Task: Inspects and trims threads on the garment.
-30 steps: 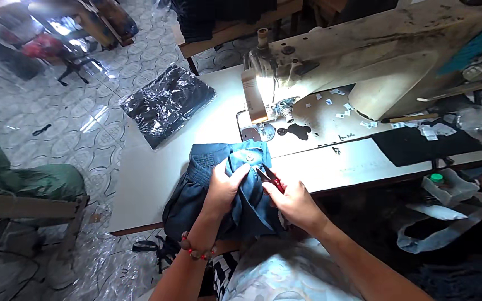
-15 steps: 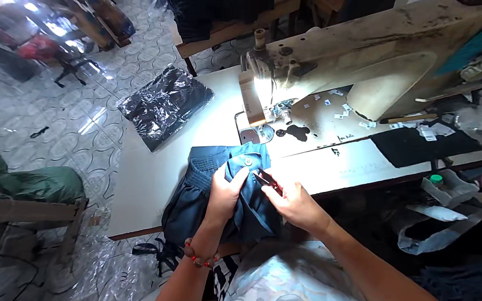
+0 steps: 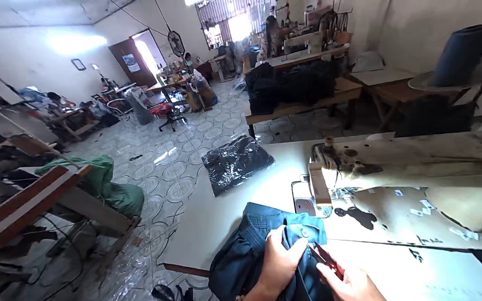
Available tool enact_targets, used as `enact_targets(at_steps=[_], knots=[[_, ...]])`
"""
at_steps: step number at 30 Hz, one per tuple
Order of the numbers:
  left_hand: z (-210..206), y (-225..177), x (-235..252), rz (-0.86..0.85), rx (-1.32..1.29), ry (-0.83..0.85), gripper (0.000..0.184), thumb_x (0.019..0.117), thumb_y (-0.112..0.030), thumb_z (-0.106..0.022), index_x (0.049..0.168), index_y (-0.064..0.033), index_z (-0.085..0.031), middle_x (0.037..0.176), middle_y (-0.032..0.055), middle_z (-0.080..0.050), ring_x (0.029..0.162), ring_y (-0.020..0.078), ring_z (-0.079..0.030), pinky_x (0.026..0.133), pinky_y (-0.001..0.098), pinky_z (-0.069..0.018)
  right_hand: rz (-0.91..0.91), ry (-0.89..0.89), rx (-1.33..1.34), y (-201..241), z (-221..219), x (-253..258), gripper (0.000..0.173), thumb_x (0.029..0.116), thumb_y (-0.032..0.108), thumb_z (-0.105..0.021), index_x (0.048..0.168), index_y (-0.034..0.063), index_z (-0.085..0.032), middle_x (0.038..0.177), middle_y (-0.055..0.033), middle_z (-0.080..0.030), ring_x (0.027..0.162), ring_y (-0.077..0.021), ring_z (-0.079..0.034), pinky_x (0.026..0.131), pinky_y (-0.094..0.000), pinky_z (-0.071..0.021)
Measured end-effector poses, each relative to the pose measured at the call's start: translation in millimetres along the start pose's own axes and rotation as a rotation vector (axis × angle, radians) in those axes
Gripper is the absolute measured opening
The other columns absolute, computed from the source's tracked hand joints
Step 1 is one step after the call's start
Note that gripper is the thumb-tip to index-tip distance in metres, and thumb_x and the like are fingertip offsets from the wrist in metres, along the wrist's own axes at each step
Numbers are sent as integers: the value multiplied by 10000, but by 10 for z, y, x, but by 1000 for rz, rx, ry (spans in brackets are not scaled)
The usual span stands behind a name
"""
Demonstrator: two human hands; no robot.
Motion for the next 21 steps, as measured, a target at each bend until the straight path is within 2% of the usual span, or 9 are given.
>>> enact_targets(at_steps=[4, 8, 13, 17, 21], knots=[[-19, -14, -44, -32, -5, -39, 390, 853, -216, -778, 1151, 23, -703, 1058, 117, -729, 1041, 145, -690, 976, 323, -546, -35, -75, 100, -3, -64, -38, 311, 964, 101, -575, 1228, -51, -633, 794, -84, -672, 568, -121, -602, 538, -319, -536], [-18, -7, -73, -28, -1, -78, 386, 846, -231, -775, 1137, 14, -708, 1053, 112, -718, 1043, 154, -678, 967, 325, -544, -69, -178, 221, -8, -212, -72, 275, 958, 86, -580, 1199, -34, -633, 753, -42, -667, 532, -85, -585, 503, -284, -522], [-4, 11, -96, -13, -30, -94, 369, 851, -204, -770, 1139, 16, -701, 1049, 107, -723, 1018, 128, -692, 947, 297, -561, -94, -177, 298, -12, -275, -60, 214, 955, 82, -578, 1147, 0, -629, 705, 2, -647, 482, -52, -550, 453, -242, -484], [-18, 23, -123, 1, -60, -115, 380, 852, -200, -770, 1150, 23, -693, 1064, 115, -716, 1018, 132, -693, 942, 290, -566, -97, -200, 334, -8, -302, -57, 181, 950, 71, -573, 1110, 12, -633, 690, 4, -646, 458, -52, -534, 431, -234, -469], [-33, 49, -141, -1, -74, -135, 366, 850, -184, -773, 1141, 22, -695, 1068, 118, -713, 1020, 137, -692, 941, 291, -568, -106, -205, 356, -16, -324, -58, 201, 945, 75, -581, 1126, 13, -640, 692, 2, -649, 453, -58, -534, 425, -235, -469]])
Point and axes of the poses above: each hand's wrist, its own x-axis towards the middle knuckle, its own z-axis out of the back of the hand, y = z × x, the point moved 4 cm from there along x, towards the middle knuckle
